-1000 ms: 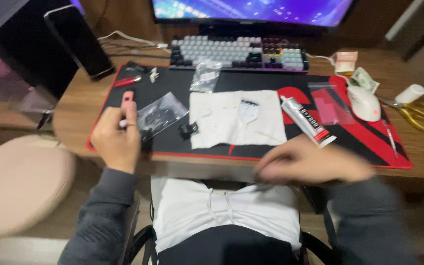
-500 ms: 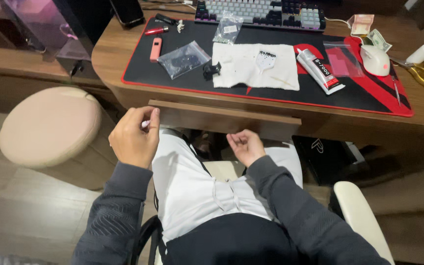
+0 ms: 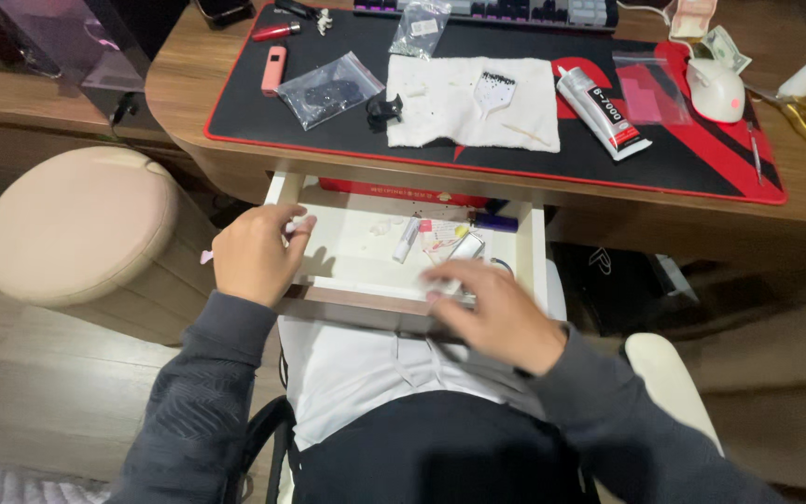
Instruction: The person applies glue to a small black object using a syringe, then opens a drawer to retrieve a small pink item. They apply glue to the pink item and then continue applying glue to the black object.
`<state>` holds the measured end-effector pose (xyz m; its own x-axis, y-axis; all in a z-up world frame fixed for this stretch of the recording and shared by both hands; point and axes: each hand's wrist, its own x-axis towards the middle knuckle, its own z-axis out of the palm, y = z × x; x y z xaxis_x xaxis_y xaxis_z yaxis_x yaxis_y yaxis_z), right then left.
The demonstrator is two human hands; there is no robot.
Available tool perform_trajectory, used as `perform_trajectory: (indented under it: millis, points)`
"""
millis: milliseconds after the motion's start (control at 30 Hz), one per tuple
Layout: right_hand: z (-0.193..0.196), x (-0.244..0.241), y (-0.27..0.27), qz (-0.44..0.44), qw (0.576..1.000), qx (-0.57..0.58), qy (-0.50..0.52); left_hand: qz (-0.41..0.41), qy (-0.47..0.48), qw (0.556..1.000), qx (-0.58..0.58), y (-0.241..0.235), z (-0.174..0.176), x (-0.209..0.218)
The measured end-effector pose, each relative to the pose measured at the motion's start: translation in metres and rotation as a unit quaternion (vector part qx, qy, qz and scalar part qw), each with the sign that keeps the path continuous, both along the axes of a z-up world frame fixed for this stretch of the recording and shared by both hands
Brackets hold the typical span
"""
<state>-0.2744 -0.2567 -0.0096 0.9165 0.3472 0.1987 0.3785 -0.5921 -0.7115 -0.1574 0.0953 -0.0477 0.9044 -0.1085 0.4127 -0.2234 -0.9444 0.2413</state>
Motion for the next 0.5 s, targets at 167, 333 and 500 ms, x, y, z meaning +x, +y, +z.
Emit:
perform_trajectory:
  millis: [167,333,500]
  points:
    - [0.003,0.005,-0.027,0.022,0.947,-0.278,0.161,-0.021,0.186,0.977,0.1,-0.004,0.013,-0.011]
    - [0.012,0.012,-0.009,0.077,0.925,-0.292,0.23,-0.02,0.31,0.936,0.162,-0.017,0.034,-0.014]
    - [-0.023,0.019,0.003,0.2,0.929,-0.184,0.251,-0.04,0.42,0.878,0.228,-0.024,0.036,-0.011]
